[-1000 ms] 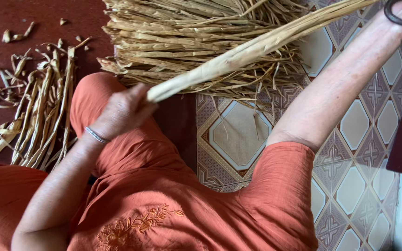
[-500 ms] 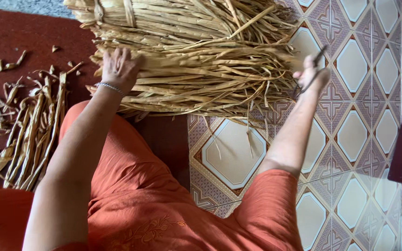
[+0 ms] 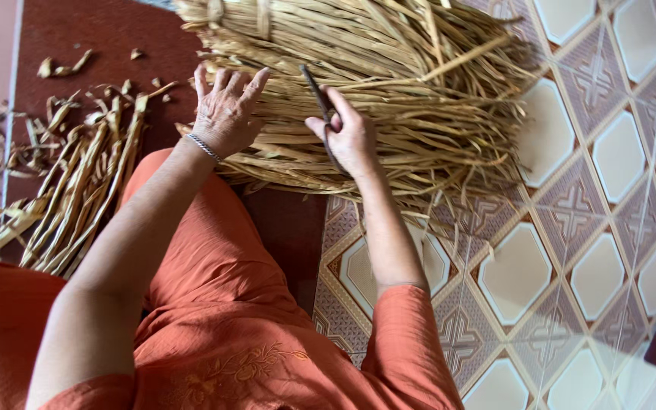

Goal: The person sits on the floor and uses scissors to trim the ends of dried plant stalks. They hold a bundle of stalks in one hand and cut the tips with the other, then place the trimmed stalks into a larger bundle on the floor.

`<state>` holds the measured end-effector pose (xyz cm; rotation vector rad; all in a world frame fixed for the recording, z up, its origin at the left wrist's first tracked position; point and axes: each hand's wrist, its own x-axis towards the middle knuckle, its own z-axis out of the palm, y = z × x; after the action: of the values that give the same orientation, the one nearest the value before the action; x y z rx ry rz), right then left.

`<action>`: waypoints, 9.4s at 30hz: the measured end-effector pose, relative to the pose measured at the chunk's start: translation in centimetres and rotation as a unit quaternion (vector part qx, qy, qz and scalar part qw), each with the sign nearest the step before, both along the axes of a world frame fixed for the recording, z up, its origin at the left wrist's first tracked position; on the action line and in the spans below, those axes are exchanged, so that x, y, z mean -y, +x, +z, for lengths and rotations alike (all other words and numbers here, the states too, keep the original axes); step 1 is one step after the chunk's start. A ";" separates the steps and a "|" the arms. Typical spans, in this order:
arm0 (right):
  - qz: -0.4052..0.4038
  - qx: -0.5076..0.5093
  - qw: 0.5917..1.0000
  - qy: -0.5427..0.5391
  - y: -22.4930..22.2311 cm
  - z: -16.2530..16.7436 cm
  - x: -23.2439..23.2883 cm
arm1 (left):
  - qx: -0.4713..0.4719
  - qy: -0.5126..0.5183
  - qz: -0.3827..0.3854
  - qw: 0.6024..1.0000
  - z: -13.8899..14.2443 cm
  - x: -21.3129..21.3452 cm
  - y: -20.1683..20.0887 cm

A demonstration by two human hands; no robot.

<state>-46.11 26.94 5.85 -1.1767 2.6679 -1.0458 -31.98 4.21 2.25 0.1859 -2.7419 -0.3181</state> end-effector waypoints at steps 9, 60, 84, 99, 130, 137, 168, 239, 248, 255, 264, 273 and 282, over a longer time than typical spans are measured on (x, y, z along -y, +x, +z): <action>0.012 -0.064 0.997 0.050 0.1 -6.4 4.9 | -0.070 0.273 0.229 0.932 -2.3 12.2 20.0; 0.159 0.630 0.757 -0.064 29.8 -6.9 21.5 | -0.214 0.727 0.367 0.540 -4.4 2.2 36.6; 0.171 0.603 0.770 0.115 33.1 -4.6 20.8 | -0.332 0.702 0.308 0.551 -7.3 -2.9 35.8; 0.217 0.646 0.732 -0.032 32.4 -5.7 21.0 | -0.125 0.528 0.357 0.760 -7.9 -6.4 36.4; 0.337 0.597 0.722 0.093 33.7 -5.3 19.0 | -0.413 0.712 0.264 0.503 -3.7 2.5 35.4; 0.364 0.563 0.726 0.154 34.2 -6.1 19.4 | -0.450 0.662 0.305 0.515 -4.3 4.0 34.8; 0.327 0.596 0.732 -0.049 33.0 -5.7 19.9 | -0.359 0.584 0.318 0.655 -5.8 0.4 34.3; 0.354 0.252 0.889 0.142 32.8 -5.2 19.4 | -0.282 0.459 0.419 0.731 -5.5 -0.5 36.0; 0.351 0.227 0.899 0.135 32.7 -5.9 19.6 | -0.242 0.445 0.426 0.749 -5.8 -0.1 36.4; 0.333 0.175 0.916 0.136 32.9 -5.8 19.2 | -0.283 0.444 0.404 0.748 -5.9 0.6 36.6; 0.362 0.185 0.907 0.108 32.8 -5.8 19.8 | -0.226 0.450 0.402 0.764 -5.6 0.4 36.7; 0.300 0.224 0.921 0.107 33.0 -5.7 19.1 | -0.223 0.554 0.414 0.687 -5.5 0.7 36.2; 0.340 0.289 0.885 0.131 32.4 -5.6 19.6 | -0.241 0.460 0.389 0.761 -5.7 0.6 36.9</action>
<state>-13.76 7.29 0.21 -1.3172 1.6718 -0.7176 4.94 3.63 -3.48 1.2378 -1.5723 -1.2121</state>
